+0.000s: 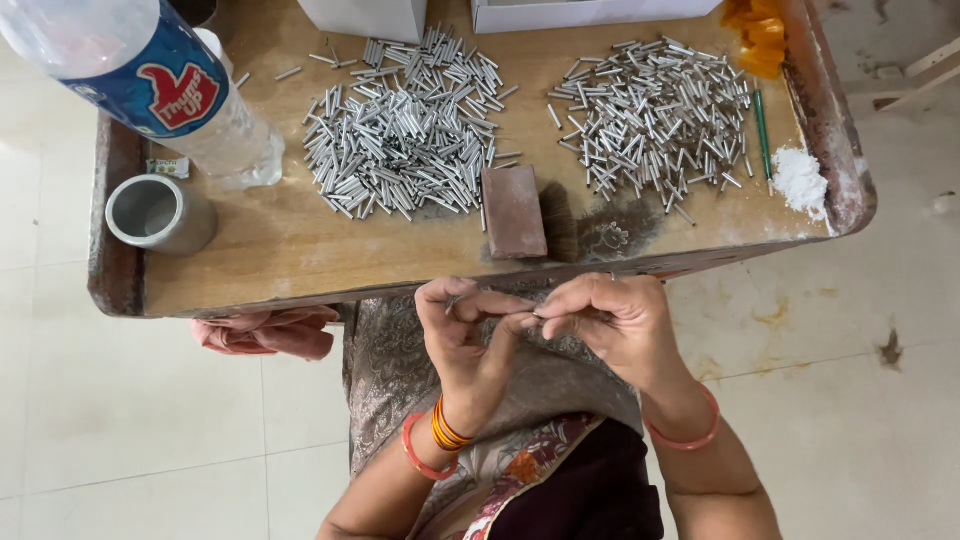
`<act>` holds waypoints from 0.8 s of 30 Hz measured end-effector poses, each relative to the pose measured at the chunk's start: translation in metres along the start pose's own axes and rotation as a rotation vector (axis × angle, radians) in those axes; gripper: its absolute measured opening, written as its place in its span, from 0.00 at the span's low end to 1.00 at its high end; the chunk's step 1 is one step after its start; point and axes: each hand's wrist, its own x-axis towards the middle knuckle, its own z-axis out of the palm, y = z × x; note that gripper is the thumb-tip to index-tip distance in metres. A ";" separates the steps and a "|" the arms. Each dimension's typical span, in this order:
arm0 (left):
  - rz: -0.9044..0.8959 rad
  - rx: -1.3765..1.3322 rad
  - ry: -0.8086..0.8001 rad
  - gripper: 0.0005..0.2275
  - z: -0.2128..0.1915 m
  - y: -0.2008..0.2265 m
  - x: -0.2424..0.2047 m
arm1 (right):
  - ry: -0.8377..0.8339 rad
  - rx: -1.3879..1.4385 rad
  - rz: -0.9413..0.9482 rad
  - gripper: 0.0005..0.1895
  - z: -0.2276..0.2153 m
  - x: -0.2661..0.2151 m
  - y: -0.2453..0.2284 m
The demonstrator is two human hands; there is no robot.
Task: The person sits at a wooden table and repeatedly picks up small metal pins and white cylindrical pieces. They insert the pins into the white pieces by hand and place the assembled items into a pile on the table.
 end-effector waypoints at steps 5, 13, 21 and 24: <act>-0.034 -0.060 0.027 0.22 -0.001 -0.002 0.008 | 0.119 -0.302 -0.096 0.12 0.023 0.005 -0.011; -0.193 -0.232 0.057 0.20 -0.012 -0.005 0.015 | 0.179 -0.823 -0.377 0.25 0.043 -0.003 -0.003; -0.105 0.127 -0.069 0.18 -0.002 -0.008 0.008 | 0.091 -0.926 -0.459 0.15 -0.013 0.001 0.018; 0.280 0.620 -0.247 0.27 0.017 0.027 0.052 | 0.524 -0.843 -0.200 0.21 -0.014 0.016 0.018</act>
